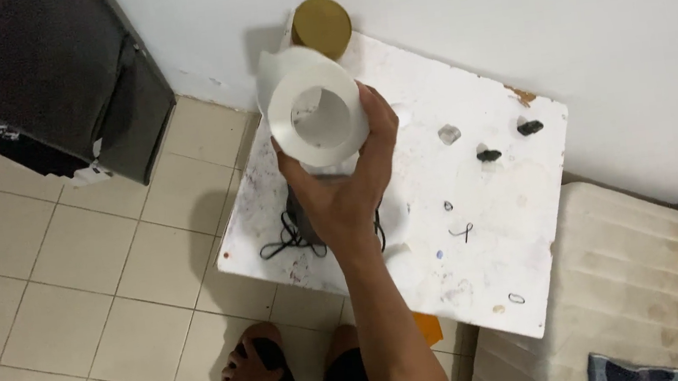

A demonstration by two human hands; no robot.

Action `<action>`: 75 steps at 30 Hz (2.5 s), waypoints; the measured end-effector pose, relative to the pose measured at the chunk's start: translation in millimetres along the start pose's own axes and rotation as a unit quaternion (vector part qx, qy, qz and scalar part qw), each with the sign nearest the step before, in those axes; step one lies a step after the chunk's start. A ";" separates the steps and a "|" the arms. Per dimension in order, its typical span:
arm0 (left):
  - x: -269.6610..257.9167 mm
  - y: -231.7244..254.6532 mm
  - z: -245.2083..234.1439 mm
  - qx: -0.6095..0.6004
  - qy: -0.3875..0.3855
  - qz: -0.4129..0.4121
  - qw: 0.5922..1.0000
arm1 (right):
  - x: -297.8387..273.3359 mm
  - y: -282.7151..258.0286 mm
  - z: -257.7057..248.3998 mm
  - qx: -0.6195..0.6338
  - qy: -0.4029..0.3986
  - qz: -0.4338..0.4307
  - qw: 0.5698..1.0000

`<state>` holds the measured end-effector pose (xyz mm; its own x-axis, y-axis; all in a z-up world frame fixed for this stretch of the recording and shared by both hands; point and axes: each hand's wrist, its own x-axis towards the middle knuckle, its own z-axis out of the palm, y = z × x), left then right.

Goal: The person wipes the side and lower shelf of a white bedside cabinet with an orange cloth, then organizes items by moving a blue pouch, a black power bank, a small bottle, a wallet, a lighter, toilet paper rolls, a jar, a face mask, and a pair of glasses into the cabinet or a nearby rack.

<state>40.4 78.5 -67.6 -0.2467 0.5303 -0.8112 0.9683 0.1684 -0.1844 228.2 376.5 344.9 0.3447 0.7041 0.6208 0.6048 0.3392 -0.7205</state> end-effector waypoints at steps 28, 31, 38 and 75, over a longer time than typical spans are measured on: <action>-66.5 -47.3 36.7 -0.181 0.138 0.062 0.972 | -354.4 36.2 -42.1 0.054 -0.235 0.171 0.955; -67.0 -48.2 30.1 -0.164 0.128 0.068 0.976 | -352.8 79.4 -22.8 0.049 -0.225 0.125 0.965; -77.4 -44.7 10.7 -0.149 0.100 0.059 0.982 | -336.8 139.0 19.4 -0.007 -0.177 0.098 0.979; -43.4 -29.8 35.3 -0.131 0.122 0.043 0.983 | -342.5 203.1 78.5 -0.031 -0.182 0.204 0.961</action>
<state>23.6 21.1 -46.4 -0.1972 0.7297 -0.6548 0.9504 0.3061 0.0549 176.6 253.2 -38.3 0.2939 0.9465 0.1332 0.5182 -0.0407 -0.8543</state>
